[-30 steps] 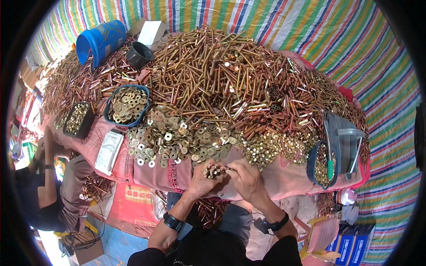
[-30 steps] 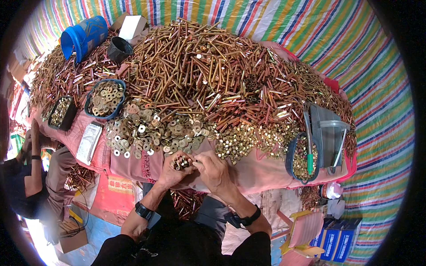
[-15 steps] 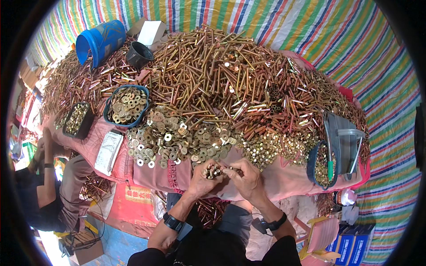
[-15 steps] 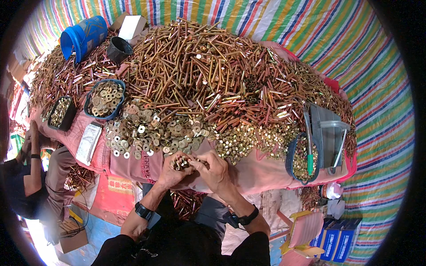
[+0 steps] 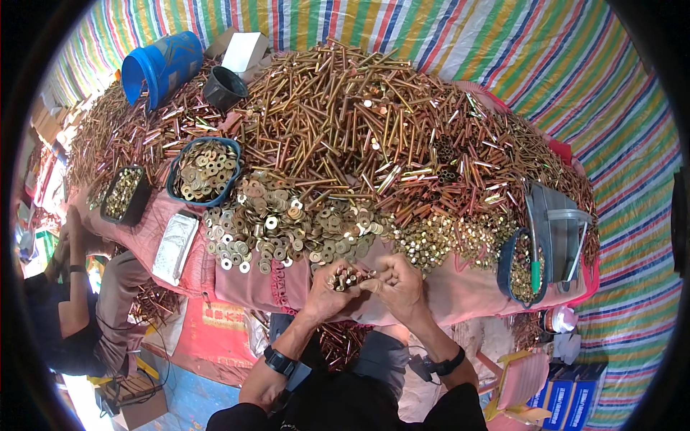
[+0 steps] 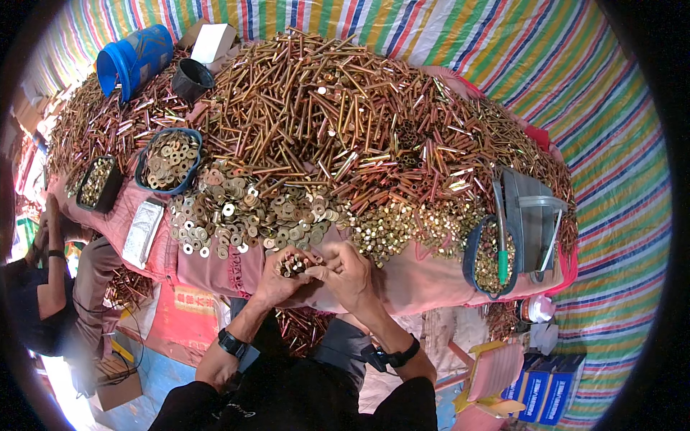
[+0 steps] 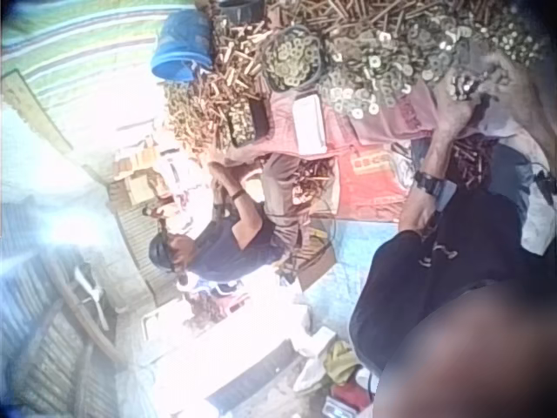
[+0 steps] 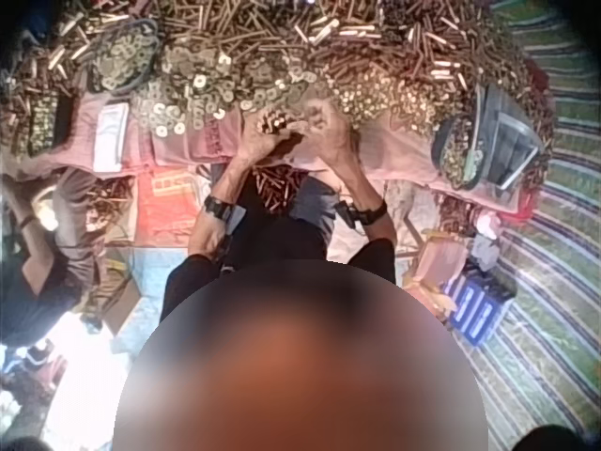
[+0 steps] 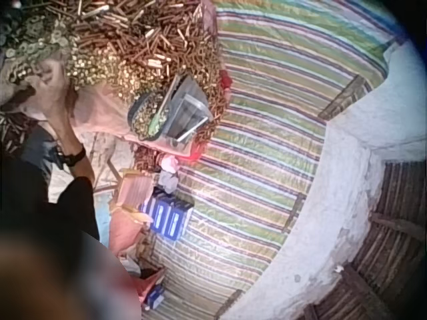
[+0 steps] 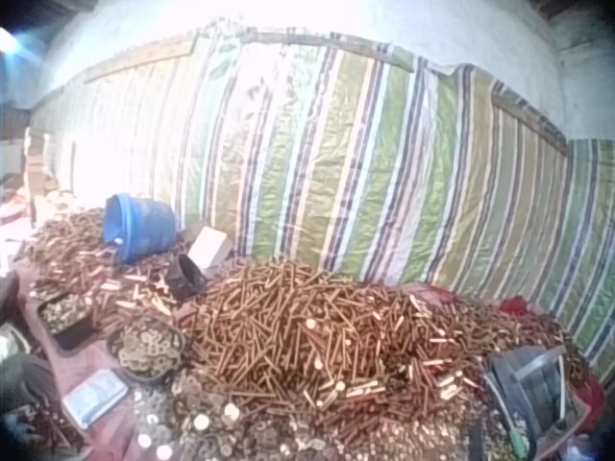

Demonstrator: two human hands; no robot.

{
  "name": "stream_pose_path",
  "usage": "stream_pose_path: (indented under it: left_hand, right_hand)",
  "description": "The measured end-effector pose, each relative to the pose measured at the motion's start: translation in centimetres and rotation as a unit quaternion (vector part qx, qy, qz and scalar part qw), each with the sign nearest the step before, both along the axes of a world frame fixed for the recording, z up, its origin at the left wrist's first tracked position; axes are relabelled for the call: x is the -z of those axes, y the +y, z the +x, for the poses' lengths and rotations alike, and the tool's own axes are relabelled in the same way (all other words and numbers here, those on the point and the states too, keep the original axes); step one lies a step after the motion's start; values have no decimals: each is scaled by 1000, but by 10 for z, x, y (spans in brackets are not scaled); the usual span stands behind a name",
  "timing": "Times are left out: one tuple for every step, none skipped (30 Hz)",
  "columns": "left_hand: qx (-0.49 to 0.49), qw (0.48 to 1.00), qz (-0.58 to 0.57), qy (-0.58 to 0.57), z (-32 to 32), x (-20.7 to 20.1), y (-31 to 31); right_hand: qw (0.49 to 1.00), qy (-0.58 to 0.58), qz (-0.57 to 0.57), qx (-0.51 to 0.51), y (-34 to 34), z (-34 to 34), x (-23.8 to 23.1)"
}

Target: The person sorts through a pile of metal scrap, picking up small brass-colored pieces and separating them from copper tubes and washers.

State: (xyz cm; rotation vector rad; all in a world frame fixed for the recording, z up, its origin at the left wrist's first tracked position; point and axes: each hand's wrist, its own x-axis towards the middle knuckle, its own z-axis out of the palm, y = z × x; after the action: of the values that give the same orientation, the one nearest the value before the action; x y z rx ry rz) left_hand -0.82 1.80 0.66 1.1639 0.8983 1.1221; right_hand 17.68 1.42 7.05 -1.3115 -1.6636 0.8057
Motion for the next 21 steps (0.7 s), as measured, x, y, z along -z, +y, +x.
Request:
stream_pose_path:
  left_hand:
    - [-2,1000,13,10,0,0,0]
    - [3,1000,4,8,0,-1,-1]
    - [9,1000,5,2,0,-1,0]
    - [13,1000,7,-4,0,-1,0]
    - [13,1000,3,-5,0,-1,0]
    - [12,1000,0,-7,0,0,0]
    - [10,1000,-3,-10,0,0,0]
    - [5,1000,0,0,-1,1,0]
    - [3,1000,2,9,-1,1,0]
    - [2,1000,4,19,-1,2,0]
    - [14,1000,12,9,-1,3,0]
    - [25,999,21,-1,-1,4,1]
    - [34,999,32,-5,-2,5,1]
    - [31,998,48,-2,-2,6,2]
    - [28,998,65,6,-1,6,2]
    - [25,996,80,21,0,6,2]
    - [17,997,70,4,0,6,1]
    - [10,998,59,-6,1,6,0]
    - [2,998,56,-12,1,5,-1]
    - [3,999,44,-9,1,4,-2]
    - [4,999,38,-2,0,2,-2]
  right_hand:
    - [1000,22,-1,-2,0,0,0]
    - [1000,16,22,0,0,0,0]
    - [998,-11,53,-24,1,-1,0]
    - [996,-35,76,-39,1,-1,-1]
    - [995,-46,75,-44,2,0,-2]
    - [996,-55,65,-39,2,0,-4]
    - [995,-58,75,-30,2,0,-6]
    - [994,-71,75,-39,2,0,-8]
    - [992,-78,91,-39,1,-1,-9]
    - [990,-91,92,-50,0,-1,-11]
    - [992,-86,86,-43,0,-1,-13]
    - [993,-86,66,-50,0,0,-14]
    - [993,-82,61,-56,0,0,-14]
    - [994,-71,55,-57,0,0,-13]
    - [995,-57,64,-55,0,0,-11]
    - [996,-47,63,-48,0,0,-8]
    - [997,-25,46,-53,0,1,-5]
    - [998,-9,21,-53,0,2,-1]
    - [999,8,-3,-53,-1,4,3]
    - [1000,17,5,-22,-1,6,8]
    - [1000,26,13,8,-2,9,12]
